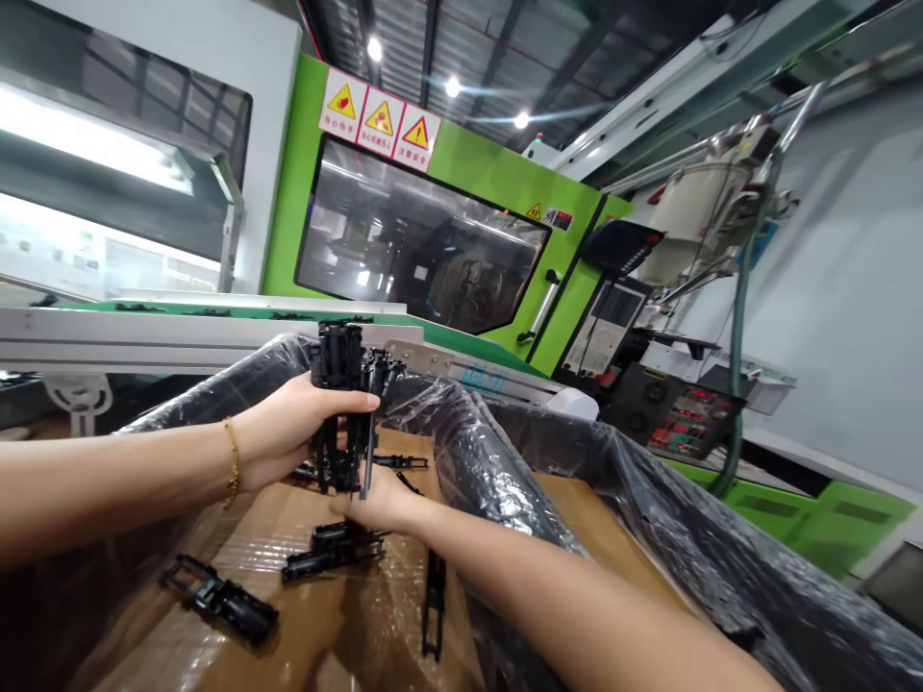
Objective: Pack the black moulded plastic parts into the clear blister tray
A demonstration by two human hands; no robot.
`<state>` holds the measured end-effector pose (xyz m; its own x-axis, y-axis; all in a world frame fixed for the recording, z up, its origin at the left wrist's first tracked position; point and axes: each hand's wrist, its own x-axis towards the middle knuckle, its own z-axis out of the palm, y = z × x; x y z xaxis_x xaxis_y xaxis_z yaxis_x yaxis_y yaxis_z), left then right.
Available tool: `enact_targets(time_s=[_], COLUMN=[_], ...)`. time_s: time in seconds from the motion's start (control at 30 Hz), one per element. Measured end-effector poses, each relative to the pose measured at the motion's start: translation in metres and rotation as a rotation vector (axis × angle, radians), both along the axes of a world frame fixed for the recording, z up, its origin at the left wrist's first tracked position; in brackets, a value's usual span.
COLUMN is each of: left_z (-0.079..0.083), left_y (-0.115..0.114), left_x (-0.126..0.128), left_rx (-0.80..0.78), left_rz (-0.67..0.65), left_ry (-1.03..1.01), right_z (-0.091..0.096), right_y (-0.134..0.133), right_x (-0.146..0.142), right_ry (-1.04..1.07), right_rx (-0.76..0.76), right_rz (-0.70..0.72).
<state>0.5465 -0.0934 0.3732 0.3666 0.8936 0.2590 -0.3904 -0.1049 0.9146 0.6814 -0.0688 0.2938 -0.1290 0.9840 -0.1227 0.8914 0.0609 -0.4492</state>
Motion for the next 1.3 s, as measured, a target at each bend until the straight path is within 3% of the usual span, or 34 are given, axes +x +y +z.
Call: enact_targets(time_s=[0.23,0.37,0.53,0.57,0.63,0.7,0.77,0.9,1.0,1.1,1.2,1.3], left_z=[-0.003,-0.003,-0.002,-0.002,-0.003,-0.003,-0.002,0.006,0.018,0.028,0.029,0.022], left_y=[0.002,0.003,0.002,0.002,0.003,0.003,0.005,0.007,0.008,0.003,-0.010,-0.027], left_x=[-0.002,-0.001,-0.002,-0.002,-0.003,-0.004,-0.004,-0.010,-0.020,-0.034,-0.053,-0.078], left_rx=[0.017,0.031,0.052,0.054,0.060,0.072,0.083,0.095,0.096,0.130,0.222,0.321], left_rz=[-0.029,-0.006,-0.004,-0.010,-0.013,-0.006,0.003,0.041,0.055,0.029,-0.029,-0.063], left_ry=[0.028,0.021,0.004,0.002,-0.005,-0.018,-0.030,-0.047,-0.037,-0.029,-0.053,-0.078], right_z=[-0.027,-0.015,0.007,0.006,-0.001,-0.012,-0.021,-0.018,0.012,0.059,0.099,0.117], right_y=[-0.022,-0.023,-0.019,-0.017,-0.014,-0.011,-0.013,-0.023,-0.033,-0.048,-0.066,-0.083], right_x=[0.000,-0.008,-0.034,-0.040,-0.048,-0.049,-0.043,-0.017,0.006,0.012,-0.010,-0.051], right_ry=[-0.522,-0.606,-0.783,-0.802,-0.744,-0.581,-0.431,-0.242,-0.017,0.209,0.390,0.654], right_rx=[0.179,0.245,0.582,0.622,0.559,0.410,0.314,0.343,0.406,0.489,0.568,0.556], right_rz=[0.349,0.540,1.288,1.394,1.476,1.407,1.239,0.846,0.516,0.292,0.219,0.244])
